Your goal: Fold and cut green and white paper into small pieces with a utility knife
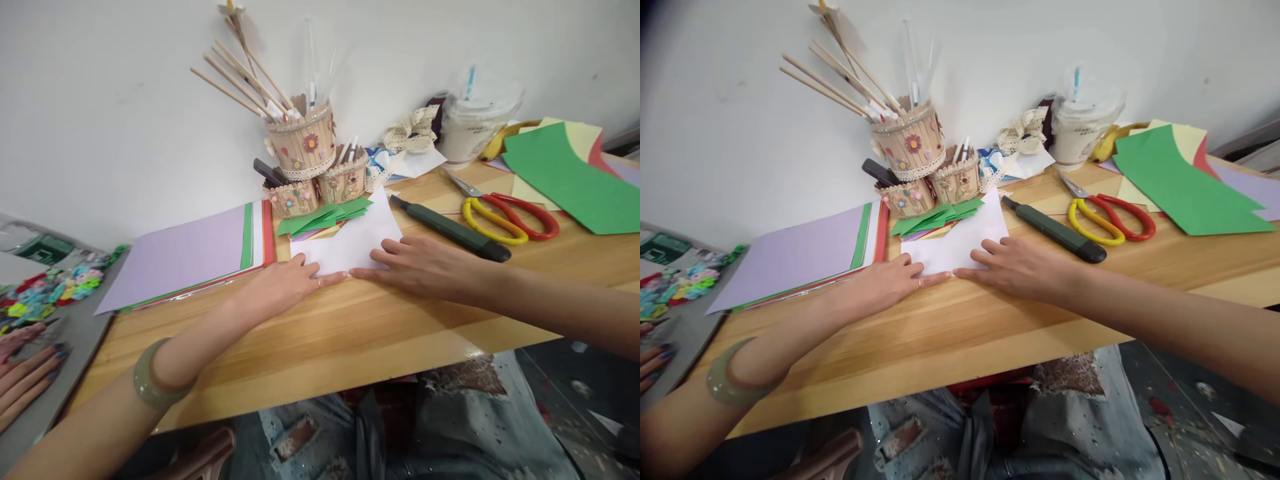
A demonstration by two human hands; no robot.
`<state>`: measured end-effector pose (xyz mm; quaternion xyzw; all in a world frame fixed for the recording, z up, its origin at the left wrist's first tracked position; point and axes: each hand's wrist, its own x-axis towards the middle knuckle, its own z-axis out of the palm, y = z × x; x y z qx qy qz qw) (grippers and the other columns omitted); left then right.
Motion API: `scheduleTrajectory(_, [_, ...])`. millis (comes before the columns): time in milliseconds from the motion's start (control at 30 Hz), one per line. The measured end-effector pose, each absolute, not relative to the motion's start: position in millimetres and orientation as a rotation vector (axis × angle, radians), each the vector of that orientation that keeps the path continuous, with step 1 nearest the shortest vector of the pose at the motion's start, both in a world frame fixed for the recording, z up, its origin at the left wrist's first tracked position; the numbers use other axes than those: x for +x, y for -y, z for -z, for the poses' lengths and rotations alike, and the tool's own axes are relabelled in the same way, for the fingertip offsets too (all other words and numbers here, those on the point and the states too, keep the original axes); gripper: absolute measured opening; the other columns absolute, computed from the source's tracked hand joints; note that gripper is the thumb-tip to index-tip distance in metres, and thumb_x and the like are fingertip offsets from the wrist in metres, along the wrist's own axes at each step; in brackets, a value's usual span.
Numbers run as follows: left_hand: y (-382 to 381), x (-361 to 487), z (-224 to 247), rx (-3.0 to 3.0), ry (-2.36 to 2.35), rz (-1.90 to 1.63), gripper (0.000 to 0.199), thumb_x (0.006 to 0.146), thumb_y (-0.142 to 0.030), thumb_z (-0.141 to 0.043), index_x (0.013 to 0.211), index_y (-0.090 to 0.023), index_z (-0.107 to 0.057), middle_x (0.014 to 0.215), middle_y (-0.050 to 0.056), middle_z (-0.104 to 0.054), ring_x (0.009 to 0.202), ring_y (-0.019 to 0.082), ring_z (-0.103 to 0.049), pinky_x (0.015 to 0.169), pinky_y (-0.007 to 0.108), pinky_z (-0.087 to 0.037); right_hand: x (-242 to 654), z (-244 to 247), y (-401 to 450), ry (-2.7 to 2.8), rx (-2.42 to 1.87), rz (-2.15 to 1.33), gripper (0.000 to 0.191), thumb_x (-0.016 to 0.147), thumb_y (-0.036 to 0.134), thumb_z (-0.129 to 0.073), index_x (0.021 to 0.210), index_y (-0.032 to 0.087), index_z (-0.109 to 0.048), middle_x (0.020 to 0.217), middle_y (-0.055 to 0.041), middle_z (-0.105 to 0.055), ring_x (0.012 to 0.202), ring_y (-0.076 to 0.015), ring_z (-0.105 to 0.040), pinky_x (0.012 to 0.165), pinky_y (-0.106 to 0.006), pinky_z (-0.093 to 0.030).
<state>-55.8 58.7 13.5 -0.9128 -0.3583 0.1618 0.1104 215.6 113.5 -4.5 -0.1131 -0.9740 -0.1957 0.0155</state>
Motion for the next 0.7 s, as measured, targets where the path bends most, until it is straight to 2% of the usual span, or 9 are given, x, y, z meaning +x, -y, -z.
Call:
scheduleTrajectory(133, [-61.2, -58.1, -11.9, -2.687, 1.042, -0.465, 0.071, 0.090, 0.000, -0.041, 0.147, -0.037, -0.024, 0.094, 0.005, -0.056, 0.084, 0.022, -0.049, 0.071, 0.029, -0.043, 216.0, 3.5, -116.1, 3.051, -0.368, 0.579, 0.050, 0.092, 0.014, -0.038, 0.140, 0.026, -0.040, 0.095, -0.0059, -0.057, 0.081, -0.0201, -0.048, 0.059, -0.033, -0.032])
scheduleTrajectory(300, [-63.4, -68.0, -10.2, -2.767, 1.102, -0.379, 0.067, 0.090, 0.000, -0.036, 0.145, -0.038, -0.030, 0.095, 0.006, -0.054, 0.085, 0.023, -0.049, 0.071, 0.029, -0.042, 232.8, 2.9, -115.9, 3.020, -0.371, 0.602, 0.050, 0.092, 0.013, -0.034, 0.140, 0.024, -0.042, 0.100, -0.0066, -0.060, 0.085, -0.0217, -0.051, 0.063, -0.034, -0.036])
scheduleTrajectory(433, [-60.2, -82.5, -12.3, -2.944, 1.280, -0.173, 0.053, 0.093, -0.006, -0.032, 0.136, -0.034, -0.047, 0.093, 0.006, -0.054, 0.086, 0.022, -0.049, 0.071, 0.027, -0.042, 264.5, 6.9, -113.7, 2.963, -0.467, 0.563, 0.054, 0.090, 0.008, -0.028, 0.139, 0.026, -0.043, 0.111, -0.0065, -0.062, 0.090, -0.0212, -0.054, 0.066, -0.035, -0.039])
scheduleTrajectory(567, [-51.0, -100.1, -9.3, -3.062, 1.465, 0.029, 0.040, 0.096, -0.019, -0.033, 0.127, -0.030, -0.056, 0.104, 0.005, -0.057, 0.097, 0.021, -0.052, 0.085, 0.031, -0.044, 286.5, 14.5, -107.9, 2.967, -0.571, 0.631, 0.055, 0.090, 0.007, -0.027, 0.141, 0.025, -0.038, 0.121, -0.0066, -0.061, 0.092, -0.0205, -0.056, 0.063, -0.035, -0.038])
scheduleTrajectory(700, [-39.7, -118.5, -0.1, -3.094, 1.466, 0.146, 0.043, 0.097, -0.015, -0.028, 0.131, -0.027, -0.052, 0.127, 0.007, -0.053, 0.119, 0.021, -0.048, 0.103, 0.038, -0.038, 290.6, 19.7, -104.1, 2.914, -0.516, 0.693, 0.051, 0.090, 0.007, -0.029, 0.139, 0.016, -0.039, 0.122, -0.0098, -0.062, 0.093, -0.0208, -0.057, 0.063, -0.035, -0.039])
